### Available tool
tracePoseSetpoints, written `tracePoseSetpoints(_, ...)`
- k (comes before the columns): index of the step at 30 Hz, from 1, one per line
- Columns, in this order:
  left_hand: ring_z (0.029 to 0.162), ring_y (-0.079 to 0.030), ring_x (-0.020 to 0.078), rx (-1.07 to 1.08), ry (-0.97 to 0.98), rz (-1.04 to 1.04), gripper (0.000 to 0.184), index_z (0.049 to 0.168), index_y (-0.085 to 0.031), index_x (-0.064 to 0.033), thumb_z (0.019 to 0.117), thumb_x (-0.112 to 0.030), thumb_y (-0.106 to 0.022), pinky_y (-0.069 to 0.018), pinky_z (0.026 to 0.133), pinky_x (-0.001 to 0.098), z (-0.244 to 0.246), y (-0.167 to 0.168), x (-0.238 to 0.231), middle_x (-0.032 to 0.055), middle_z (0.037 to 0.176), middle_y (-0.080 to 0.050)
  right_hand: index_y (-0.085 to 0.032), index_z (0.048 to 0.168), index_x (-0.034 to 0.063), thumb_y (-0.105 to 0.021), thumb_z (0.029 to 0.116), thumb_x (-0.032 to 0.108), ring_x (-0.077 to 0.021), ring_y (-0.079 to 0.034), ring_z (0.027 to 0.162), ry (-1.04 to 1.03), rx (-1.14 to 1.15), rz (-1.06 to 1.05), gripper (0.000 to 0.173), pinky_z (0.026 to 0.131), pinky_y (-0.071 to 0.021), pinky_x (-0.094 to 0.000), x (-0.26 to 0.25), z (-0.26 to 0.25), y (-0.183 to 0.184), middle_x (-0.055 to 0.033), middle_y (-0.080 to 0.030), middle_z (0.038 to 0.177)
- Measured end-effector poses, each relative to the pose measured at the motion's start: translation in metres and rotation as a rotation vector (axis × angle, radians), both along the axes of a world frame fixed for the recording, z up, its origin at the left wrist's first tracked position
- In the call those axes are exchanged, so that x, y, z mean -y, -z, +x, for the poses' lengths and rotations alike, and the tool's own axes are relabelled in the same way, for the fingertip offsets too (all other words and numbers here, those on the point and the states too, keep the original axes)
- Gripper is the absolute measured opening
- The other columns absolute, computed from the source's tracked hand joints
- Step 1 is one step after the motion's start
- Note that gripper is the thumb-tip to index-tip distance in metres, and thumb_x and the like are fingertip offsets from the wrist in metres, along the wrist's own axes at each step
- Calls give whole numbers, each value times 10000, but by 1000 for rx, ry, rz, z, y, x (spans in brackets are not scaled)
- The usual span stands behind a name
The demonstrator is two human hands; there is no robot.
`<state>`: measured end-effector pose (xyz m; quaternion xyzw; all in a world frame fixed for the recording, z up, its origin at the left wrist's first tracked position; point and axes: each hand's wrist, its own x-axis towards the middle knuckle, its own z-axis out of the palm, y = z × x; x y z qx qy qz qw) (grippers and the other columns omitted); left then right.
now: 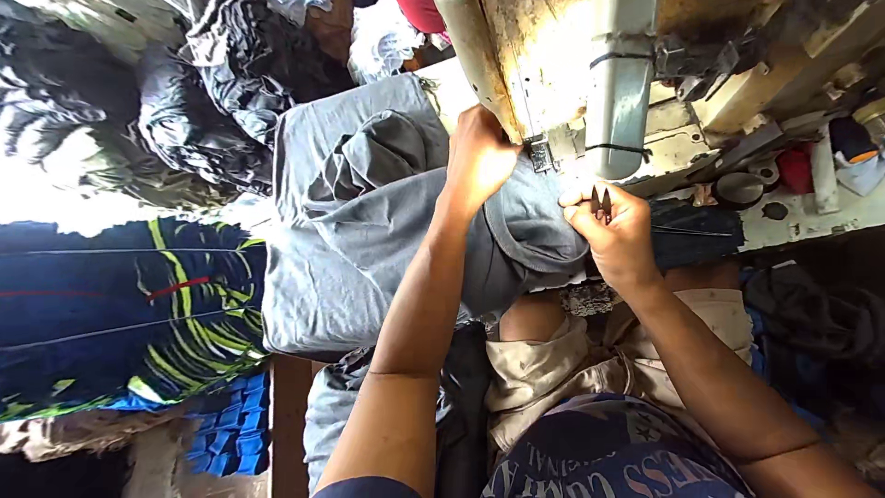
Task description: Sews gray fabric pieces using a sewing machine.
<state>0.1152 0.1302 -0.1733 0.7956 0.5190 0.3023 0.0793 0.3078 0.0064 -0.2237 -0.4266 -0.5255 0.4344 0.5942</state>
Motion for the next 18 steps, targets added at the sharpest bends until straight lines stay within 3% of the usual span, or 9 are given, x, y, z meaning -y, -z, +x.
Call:
tracePoseSetpoints(3, 1145, -652, 143, 144, 65, -11, 441, 1195, -671, -43, 822, -258, -764, -501, 1038, 389, 0, 4, -13, 81, 1145, -715, -713, 1006, 45, -647, 890, -21, -100, -438, 492, 28, -12, -5, 148, 435, -367, -246, -5, -2, -2, -21, -565, 666)
tracePoseSetpoints(6, 1058, -678, 68, 260, 131, 28, 360, 1137, -690, -53, 825, -200, -790, -545, 982, 318, 0, 8, -12, 35, 1074, -732, -713, 1014, 60, -636, 895, -14, -89, -388, 470, 1, 17, 0, 160, 420, -341, -236, 2, 3, -1, -7, -505, 628)
tracePoseSetpoints(11, 1054, -681, 97, 210, 136, 18, 203, 1029, -734, -118, 853, -218, -752, -560, 944, 403, -2, 12, -12, 4, 1045, -733, -744, 1066, 35, -643, 915, -18, -95, -445, 495, 7, -6, 3, 189, 453, -392, -249, 13, 3, 3, -26, -582, 657)
tracePoseSetpoints(18, 1120, -673, 136, 212, 209, 42, 327, 1144, -712, -73, 846, -201, -754, -532, 1009, 433, -5, 7, -23, 54, 1125, -734, -731, 972, 47, -653, 892, -22, -83, -459, 522, 45, -21, 39, 132, 474, -392, -244, 3, -5, 0, -15, -595, 682)
